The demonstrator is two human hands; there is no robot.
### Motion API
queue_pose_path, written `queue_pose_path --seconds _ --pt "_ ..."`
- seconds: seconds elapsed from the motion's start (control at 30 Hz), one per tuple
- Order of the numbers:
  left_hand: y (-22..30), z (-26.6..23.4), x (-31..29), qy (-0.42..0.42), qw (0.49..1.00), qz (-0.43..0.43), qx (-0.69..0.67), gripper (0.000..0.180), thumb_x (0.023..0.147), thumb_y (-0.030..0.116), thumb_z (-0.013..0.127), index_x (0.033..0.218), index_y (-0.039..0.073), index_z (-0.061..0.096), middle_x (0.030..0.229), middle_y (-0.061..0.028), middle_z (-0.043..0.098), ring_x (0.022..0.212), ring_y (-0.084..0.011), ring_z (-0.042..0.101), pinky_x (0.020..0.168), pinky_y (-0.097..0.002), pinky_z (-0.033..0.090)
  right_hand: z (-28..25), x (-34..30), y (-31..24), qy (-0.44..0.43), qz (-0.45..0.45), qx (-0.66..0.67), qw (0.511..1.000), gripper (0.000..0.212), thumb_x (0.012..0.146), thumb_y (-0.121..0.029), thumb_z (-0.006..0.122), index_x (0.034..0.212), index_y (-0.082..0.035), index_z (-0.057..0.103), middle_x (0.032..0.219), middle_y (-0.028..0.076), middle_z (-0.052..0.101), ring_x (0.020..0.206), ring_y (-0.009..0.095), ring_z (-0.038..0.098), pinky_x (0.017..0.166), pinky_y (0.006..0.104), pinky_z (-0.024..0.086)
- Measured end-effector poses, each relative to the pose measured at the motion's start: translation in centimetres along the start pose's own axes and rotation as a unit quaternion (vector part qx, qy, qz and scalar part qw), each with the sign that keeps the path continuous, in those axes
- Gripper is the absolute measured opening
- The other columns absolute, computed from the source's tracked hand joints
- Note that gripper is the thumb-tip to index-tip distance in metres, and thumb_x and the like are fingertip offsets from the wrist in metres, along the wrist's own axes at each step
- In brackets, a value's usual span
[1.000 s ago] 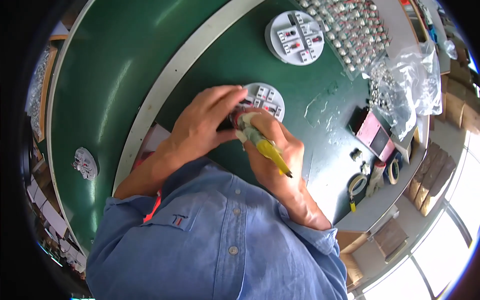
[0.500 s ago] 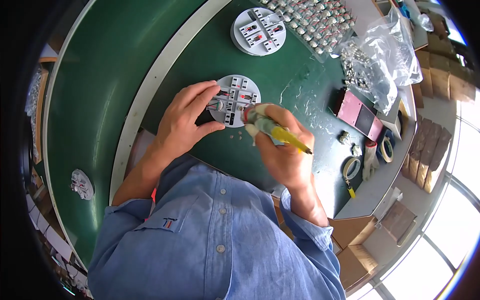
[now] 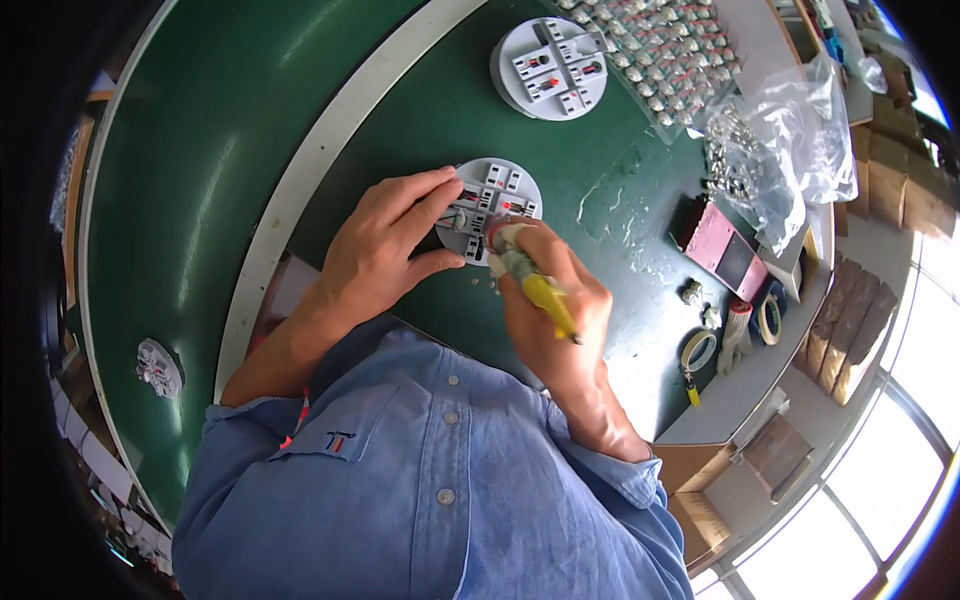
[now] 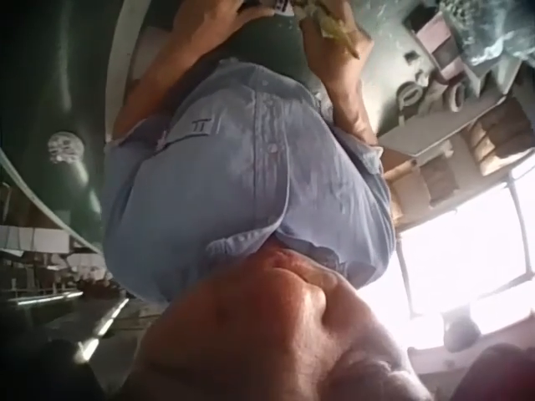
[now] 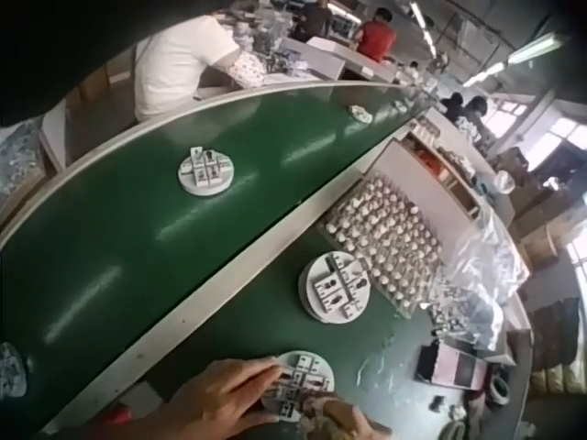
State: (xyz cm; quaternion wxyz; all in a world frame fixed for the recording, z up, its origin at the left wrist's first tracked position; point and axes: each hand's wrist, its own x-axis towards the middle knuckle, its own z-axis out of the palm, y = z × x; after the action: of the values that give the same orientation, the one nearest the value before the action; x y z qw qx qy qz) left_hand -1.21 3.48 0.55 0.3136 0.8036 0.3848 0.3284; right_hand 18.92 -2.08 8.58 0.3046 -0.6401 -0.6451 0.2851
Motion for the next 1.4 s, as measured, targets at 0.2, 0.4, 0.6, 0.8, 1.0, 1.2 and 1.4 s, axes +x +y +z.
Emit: queue_pose_path --seconds 0.2,0.4,0.6,0.8,1.0,1.2,1.4 --pt "-0.6 0.6 -0.1 0.006 1.0 0.021 0.009 0.072 0.077 0.014 0.089 0.143 0.001 0.063 0.145 -0.0112 0.062 0.119 -0.0293 0.066 0.102 -0.04 0.054 -0.8 0.2 0.2 0.04 0.168 0.126 0.977 0.04 0.086 0.007 0.075 0.125 -0.001 0.068 0.11 0.013 0.079 0.091 0.02 0.073 0.078 0.0287 0.059" --pt "-0.2 0.8 0.0 0.005 1.0 0.022 0.003 0.073 0.075 0.011 0.091 0.143 0.001 0.063 0.145 -0.0113 0.062 0.119 -0.0293 0.066 0.102 -0.0398 0.054 -7.6 -1.4 3.3 0.056 0.377 -0.097 0.919 0.047 0.09 -0.002 0.076 0.136 0.0 0.064 0.113 0.013 0.077 0.087 0.02 0.073 0.078 0.0303 0.059" --pt "-0.5 0.6 -0.3 0.009 1.0 0.025 0.007 0.076 0.073 0.009 0.092 0.143 0.001 0.063 0.144 -0.0108 0.063 0.118 -0.029 0.066 0.101 -0.039 0.054 -3.6 -1.3 3.3 0.093 0.071 -0.087 0.989 0.04 0.089 0.002 0.076 0.128 -0.001 0.072 0.113 0.009 0.077 0.095 0.019 0.071 0.083 0.0314 0.057" --pt "0.0 0.5 0.4 0.008 1.0 0.007 -0.004 0.075 0.072 0.009 0.092 0.142 0.001 0.065 0.143 -0.011 0.064 0.117 -0.0288 0.066 0.101 -0.0384 0.055 -1.2 2.4 4.2 -0.065 -0.103 -0.058 0.991 0.038 0.083 0.01 0.073 0.119 -0.002 0.076 0.11 0.009 0.078 0.092 0.023 0.069 0.081 0.0339 0.056" --pt "-0.1 0.2 0.4 0.006 1.0 -0.005 -0.009 0.074 0.072 0.009 0.092 0.141 0.001 0.066 0.143 -0.0111 0.064 0.117 -0.0288 0.067 0.1 -0.0382 0.055 -1.0 3.3 4.6 -0.087 -0.145 -0.04 0.985 0.037 0.081 0.01 0.074 0.116 -0.001 0.076 0.107 0.009 0.078 0.091 0.024 0.068 0.08 0.0343 0.056" --pt "0.0 0.2 0.5 0.01 1.0 -0.001 -0.004 0.072 0.072 0.006 0.091 0.139 0.0 0.064 0.14 -0.011 0.064 0.117 -0.0279 0.066 0.104 -0.0382 0.053 1.4 0.9 2.4 0.017 0.018 -0.069 0.997 0.036 0.078 0.009 0.076 0.112 -0.001 0.078 0.105 0.007 0.079 0.092 0.026 0.069 0.082 0.0333 0.057" --pt "-0.3 0.4 0.4 0.01 1.0 0.015 0.015 0.072 0.072 0.007 0.091 0.138 -0.001 0.064 0.14 -0.0113 0.064 0.117 -0.0281 0.066 0.104 -0.0386 0.053 0.3 1.6 4.0 -0.011 -0.046 -0.041 0.998 0.045 0.077 0.005 0.08 0.121 -0.004 0.076 0.116 0.01 0.077 0.099 0.03 0.07 0.087 0.0362 0.058"
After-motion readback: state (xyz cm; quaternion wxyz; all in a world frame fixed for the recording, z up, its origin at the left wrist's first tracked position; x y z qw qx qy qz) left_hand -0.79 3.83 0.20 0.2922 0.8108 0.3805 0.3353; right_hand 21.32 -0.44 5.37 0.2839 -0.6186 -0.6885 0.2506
